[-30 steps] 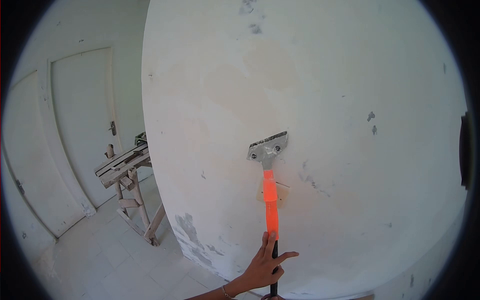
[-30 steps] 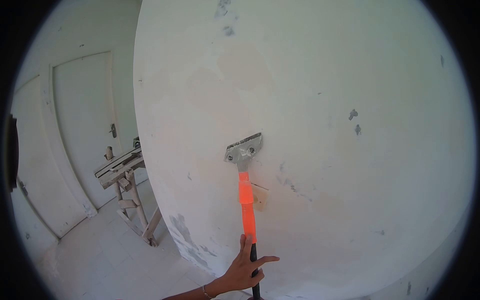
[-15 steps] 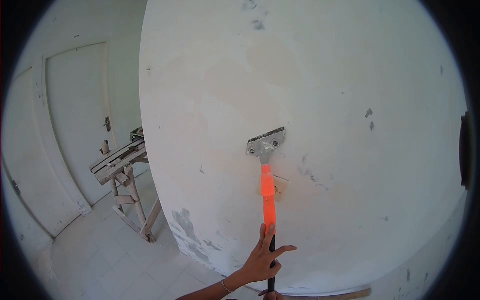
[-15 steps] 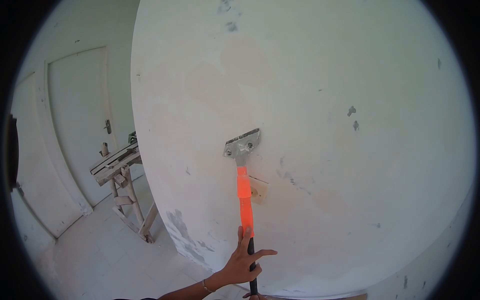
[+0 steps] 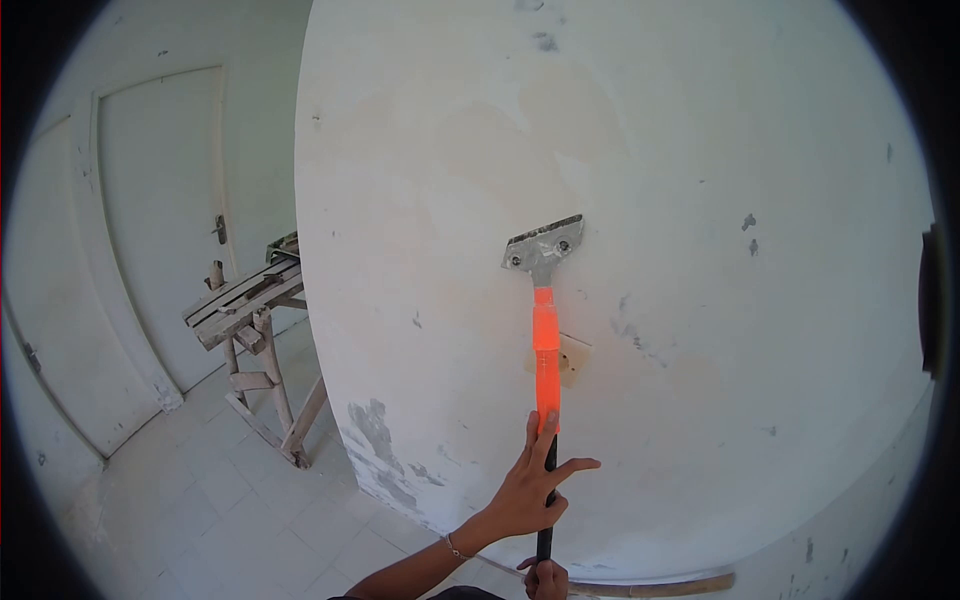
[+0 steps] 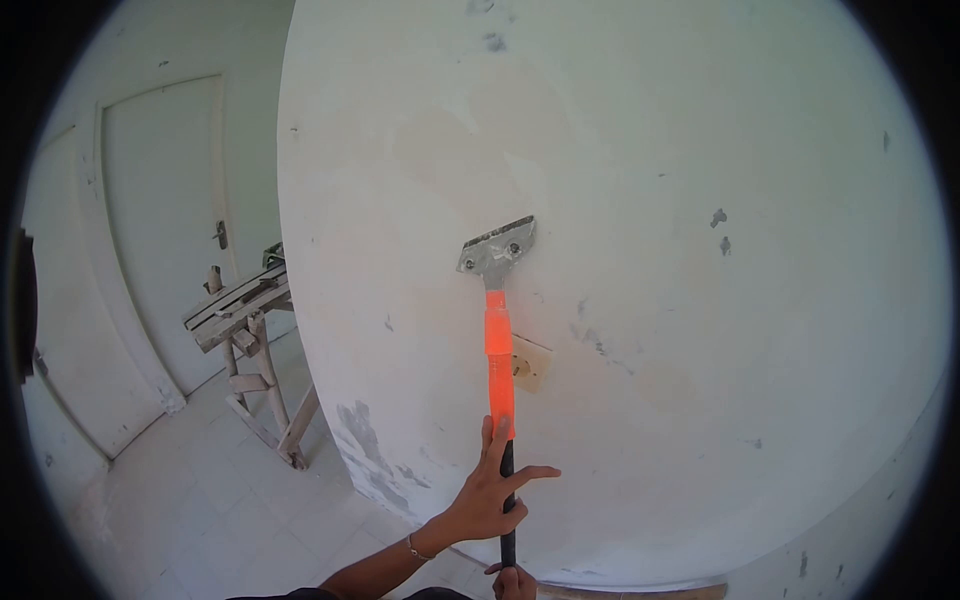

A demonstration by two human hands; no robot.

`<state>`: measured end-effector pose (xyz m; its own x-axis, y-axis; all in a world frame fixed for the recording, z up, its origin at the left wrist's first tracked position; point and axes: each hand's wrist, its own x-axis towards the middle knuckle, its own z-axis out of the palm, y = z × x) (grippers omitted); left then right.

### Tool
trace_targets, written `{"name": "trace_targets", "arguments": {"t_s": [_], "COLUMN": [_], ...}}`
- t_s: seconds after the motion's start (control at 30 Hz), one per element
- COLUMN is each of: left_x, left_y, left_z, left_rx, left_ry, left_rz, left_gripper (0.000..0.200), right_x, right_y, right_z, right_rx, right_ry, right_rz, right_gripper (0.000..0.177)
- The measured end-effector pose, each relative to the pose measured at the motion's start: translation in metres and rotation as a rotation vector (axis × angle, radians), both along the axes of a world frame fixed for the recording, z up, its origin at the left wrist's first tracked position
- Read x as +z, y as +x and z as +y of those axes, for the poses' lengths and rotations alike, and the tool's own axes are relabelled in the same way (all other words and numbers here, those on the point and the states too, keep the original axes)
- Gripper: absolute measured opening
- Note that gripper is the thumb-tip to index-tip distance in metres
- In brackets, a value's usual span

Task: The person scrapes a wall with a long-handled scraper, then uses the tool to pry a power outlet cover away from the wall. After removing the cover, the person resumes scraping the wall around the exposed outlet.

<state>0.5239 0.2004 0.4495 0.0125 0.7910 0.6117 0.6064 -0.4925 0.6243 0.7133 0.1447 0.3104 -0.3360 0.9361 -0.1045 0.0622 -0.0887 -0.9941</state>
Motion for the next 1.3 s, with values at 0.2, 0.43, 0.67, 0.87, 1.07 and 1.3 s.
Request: {"name": "trace_targets", "arguments": {"t_s": [0.2, 0.43, 0.67, 0.87, 1.07, 1.3], "left_x": [-0.013, 0.004, -0.013, 0.016, 0.001, 0.015], "left_y": [0.009, -0.011, 0.002, -0.025, -0.012, -0.018], "left_z": [0.0, 0.008, 0.002, 0.009, 0.005, 0.006], "left_rx": [0.056, 0.034, -0.006, -0.024, -0.026, 0.002], "left_ry": [0.06, 0.156, 0.111, 0.088, 0.041, 0.144], "left_rz": [0.018, 0.06, 0.034, 0.066, 0.048, -0.011], "left_gripper": [0.067, 0.066, 0.065, 0.062, 0.063, 0.067], "right_x": [-0.026, -0.001, -0.022, 0.013, -0.006, 0.016], "right_y": [0.012, -0.01, 0.006, -0.019, -0.009, -0.019], "right_z": [0.001, 0.017, 0.01, 0.011, 0.007, 0.01], "right_rx": [-0.052, 0.019, -0.011, 0.009, -0.02, -0.013], "right_ry": [0.168, 0.234, 0.143, 0.149, 0.116, 0.084], "right_rz": [-0.059, -0.053, -0.067, -0.01, -0.004, -0.029], "right_gripper": [0.053, 0.049, 0.048, 0.049, 0.052, 0.05]}}
